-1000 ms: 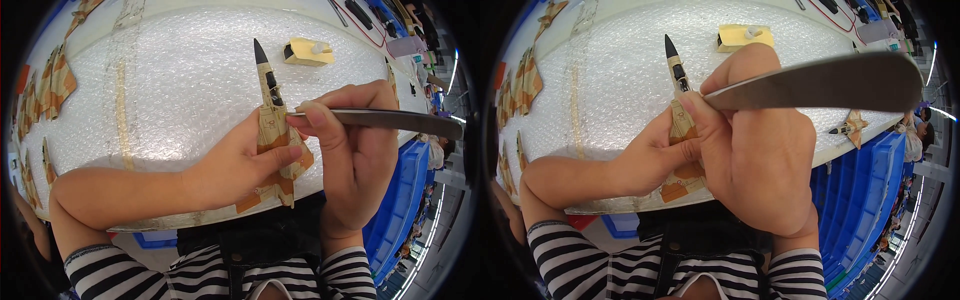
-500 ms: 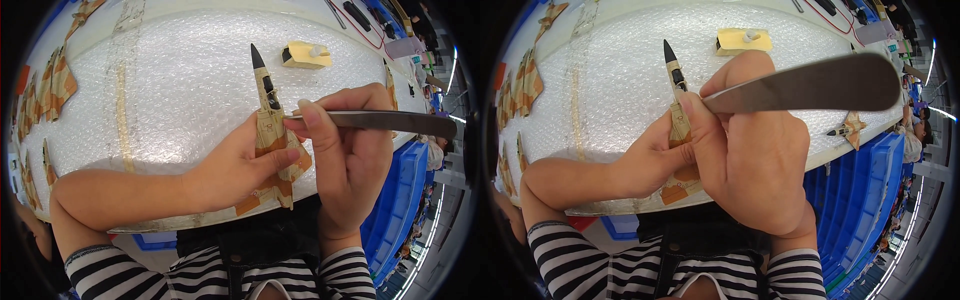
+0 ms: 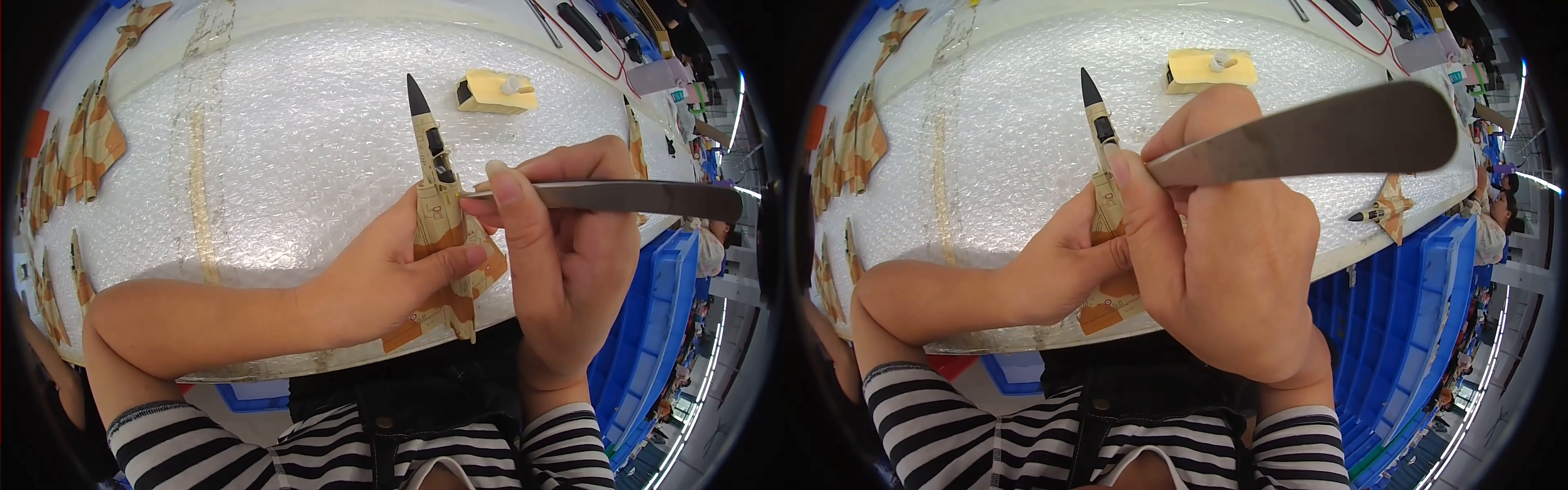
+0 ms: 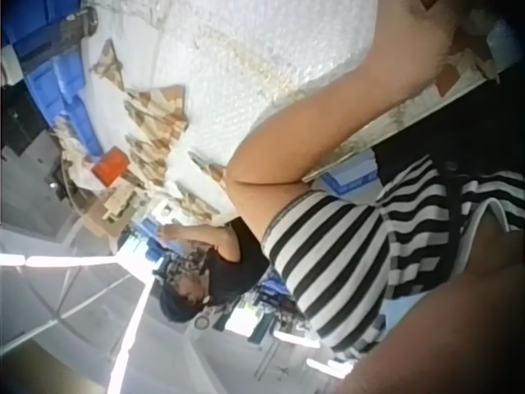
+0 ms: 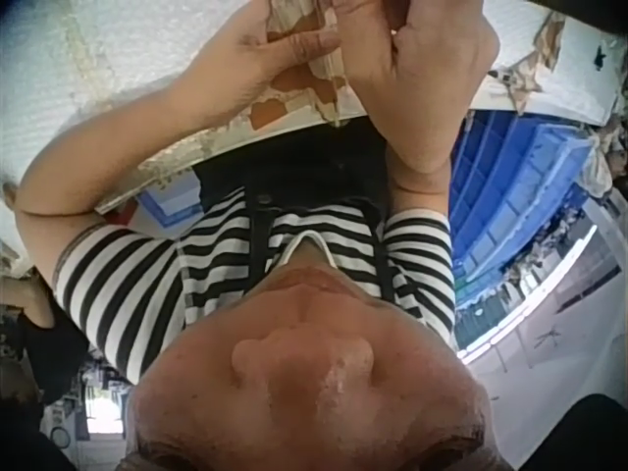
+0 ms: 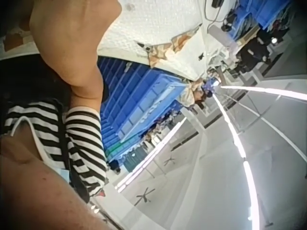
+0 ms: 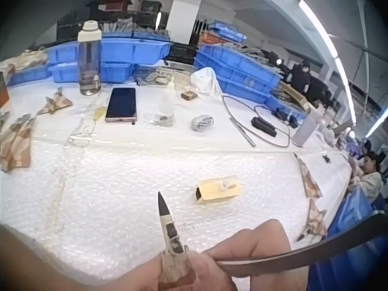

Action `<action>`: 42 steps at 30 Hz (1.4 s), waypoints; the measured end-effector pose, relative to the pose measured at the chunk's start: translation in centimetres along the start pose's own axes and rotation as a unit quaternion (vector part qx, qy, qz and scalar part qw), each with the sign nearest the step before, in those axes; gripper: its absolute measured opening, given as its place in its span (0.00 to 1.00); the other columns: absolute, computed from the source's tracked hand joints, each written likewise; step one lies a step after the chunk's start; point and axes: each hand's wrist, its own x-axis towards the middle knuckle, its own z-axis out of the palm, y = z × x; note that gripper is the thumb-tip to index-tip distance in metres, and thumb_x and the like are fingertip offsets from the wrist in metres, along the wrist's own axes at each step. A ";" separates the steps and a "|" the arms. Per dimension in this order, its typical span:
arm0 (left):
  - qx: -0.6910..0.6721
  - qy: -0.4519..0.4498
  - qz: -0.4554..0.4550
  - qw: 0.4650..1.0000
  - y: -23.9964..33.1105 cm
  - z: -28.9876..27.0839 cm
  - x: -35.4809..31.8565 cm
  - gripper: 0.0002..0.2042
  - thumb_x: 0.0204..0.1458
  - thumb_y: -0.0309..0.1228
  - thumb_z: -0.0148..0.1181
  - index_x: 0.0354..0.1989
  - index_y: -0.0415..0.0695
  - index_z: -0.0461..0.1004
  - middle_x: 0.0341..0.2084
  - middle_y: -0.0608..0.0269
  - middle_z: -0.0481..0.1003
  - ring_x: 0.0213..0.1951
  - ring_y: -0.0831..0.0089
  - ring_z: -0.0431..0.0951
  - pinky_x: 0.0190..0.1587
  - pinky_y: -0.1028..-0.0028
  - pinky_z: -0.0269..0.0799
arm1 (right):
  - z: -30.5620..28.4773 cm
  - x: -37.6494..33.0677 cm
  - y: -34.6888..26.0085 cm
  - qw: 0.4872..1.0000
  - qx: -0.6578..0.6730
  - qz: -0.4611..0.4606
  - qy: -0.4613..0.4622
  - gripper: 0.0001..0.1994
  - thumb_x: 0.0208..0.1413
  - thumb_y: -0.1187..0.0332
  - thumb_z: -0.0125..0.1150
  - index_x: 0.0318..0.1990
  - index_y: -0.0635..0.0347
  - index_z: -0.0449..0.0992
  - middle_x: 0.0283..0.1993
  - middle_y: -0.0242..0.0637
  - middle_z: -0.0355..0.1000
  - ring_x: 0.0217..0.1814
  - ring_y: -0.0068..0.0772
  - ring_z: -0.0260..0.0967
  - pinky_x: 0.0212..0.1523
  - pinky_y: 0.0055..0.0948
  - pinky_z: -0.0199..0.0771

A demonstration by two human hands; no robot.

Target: Assembling and detailing a camouflage-patterned toy model airplane using tweezers and specialized tools.

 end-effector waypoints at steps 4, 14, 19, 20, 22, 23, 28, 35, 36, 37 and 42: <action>0.002 0.000 0.006 1.000 -0.2 -0.2 0.0 0.16 0.53 0.31 0.48 0.46 0.39 0.53 0.31 0.60 0.67 0.31 0.76 0.70 0.34 0.78 0.73 | 0.1 0.0 -0.1 1.000 0.000 0.003 0.000 0.06 0.49 0.76 0.52 0.31 0.67 0.61 0.26 0.37 0.63 0.23 0.25 0.68 0.28 0.15 0.70; 0.028 0.007 0.003 1.000 0.1 0.1 0.0 0.17 0.53 0.31 0.48 0.47 0.39 0.52 0.31 0.60 0.66 0.31 0.76 0.70 0.33 0.78 0.72 | -0.1 -0.1 0.0 1.000 -0.012 -0.003 -0.010 0.06 0.49 0.76 0.53 0.30 0.67 0.62 0.26 0.37 0.63 0.23 0.24 0.67 0.28 0.15 0.70; 0.025 0.009 -0.002 1.000 0.3 0.0 -0.2 0.17 0.53 0.30 0.48 0.47 0.39 0.53 0.30 0.60 0.66 0.31 0.76 0.70 0.34 0.78 0.72 | 0.2 0.0 0.1 1.000 0.000 -0.027 0.004 0.06 0.48 0.76 0.53 0.29 0.67 0.62 0.26 0.36 0.63 0.23 0.24 0.67 0.26 0.15 0.69; 0.021 0.010 -0.002 1.000 0.3 0.0 -0.3 0.17 0.53 0.30 0.48 0.47 0.39 0.53 0.30 0.60 0.66 0.32 0.76 0.70 0.34 0.78 0.72 | 0.3 0.0 0.1 0.999 0.005 -0.034 0.010 0.06 0.48 0.76 0.53 0.29 0.67 0.63 0.26 0.36 0.63 0.23 0.24 0.67 0.26 0.15 0.69; 0.014 0.009 -0.003 1.000 0.3 0.0 -0.2 0.17 0.52 0.30 0.48 0.47 0.39 0.53 0.31 0.60 0.66 0.32 0.76 0.70 0.34 0.78 0.72 | 0.2 0.0 0.1 0.999 0.007 -0.033 0.013 0.06 0.47 0.77 0.54 0.28 0.67 0.63 0.25 0.35 0.63 0.22 0.24 0.67 0.24 0.14 0.69; 0.005 0.009 -0.003 1.000 0.2 0.0 -0.2 0.17 0.52 0.30 0.48 0.47 0.39 0.54 0.31 0.59 0.66 0.32 0.75 0.70 0.34 0.78 0.72 | 0.1 0.0 0.2 0.999 0.007 -0.032 0.015 0.06 0.47 0.77 0.54 0.28 0.67 0.63 0.25 0.35 0.63 0.22 0.24 0.67 0.24 0.14 0.69; -0.033 0.011 -0.003 0.999 0.2 0.2 -0.2 0.16 0.51 0.27 0.49 0.47 0.39 0.55 0.35 0.56 0.67 0.34 0.74 0.71 0.35 0.77 0.72 | -0.5 -0.4 0.7 0.993 0.110 0.021 0.045 0.05 0.50 0.73 0.50 0.31 0.65 0.61 0.27 0.39 0.65 0.23 0.29 0.68 0.28 0.19 0.70; -0.078 -0.031 0.008 0.996 0.0 0.2 0.2 0.19 0.49 0.23 0.50 0.49 0.38 0.56 0.41 0.54 0.67 0.36 0.72 0.71 0.35 0.75 0.71 | 1.2 -2.6 3.0 0.910 0.395 0.021 0.125 0.06 0.54 0.69 0.45 0.34 0.60 0.57 0.29 0.44 0.67 0.30 0.41 0.71 0.36 0.31 0.72; -0.073 -0.028 0.004 0.997 -0.1 0.1 0.2 0.19 0.49 0.23 0.50 0.49 0.38 0.56 0.41 0.54 0.67 0.36 0.72 0.71 0.35 0.75 0.71 | 1.3 -2.7 3.2 0.907 0.400 0.023 0.129 0.06 0.54 0.69 0.45 0.34 0.60 0.57 0.29 0.44 0.67 0.30 0.41 0.71 0.36 0.31 0.72; -0.071 -0.028 -0.001 0.997 -0.1 0.1 0.2 0.19 0.48 0.22 0.50 0.50 0.38 0.55 0.40 0.55 0.67 0.36 0.72 0.71 0.36 0.76 0.71 | 1.3 -2.8 3.4 0.901 0.416 0.023 0.121 0.06 0.54 0.69 0.45 0.34 0.60 0.57 0.29 0.44 0.67 0.31 0.42 0.70 0.37 0.33 0.72; -0.050 -0.025 -0.017 0.998 -0.3 -0.1 0.2 0.20 0.48 0.21 0.50 0.51 0.38 0.55 0.38 0.57 0.68 0.35 0.73 0.71 0.36 0.78 0.69 | 1.5 -3.2 4.1 0.881 0.463 0.020 0.099 0.07 0.53 0.70 0.47 0.35 0.58 0.56 0.30 0.45 0.67 0.35 0.47 0.70 0.40 0.39 0.72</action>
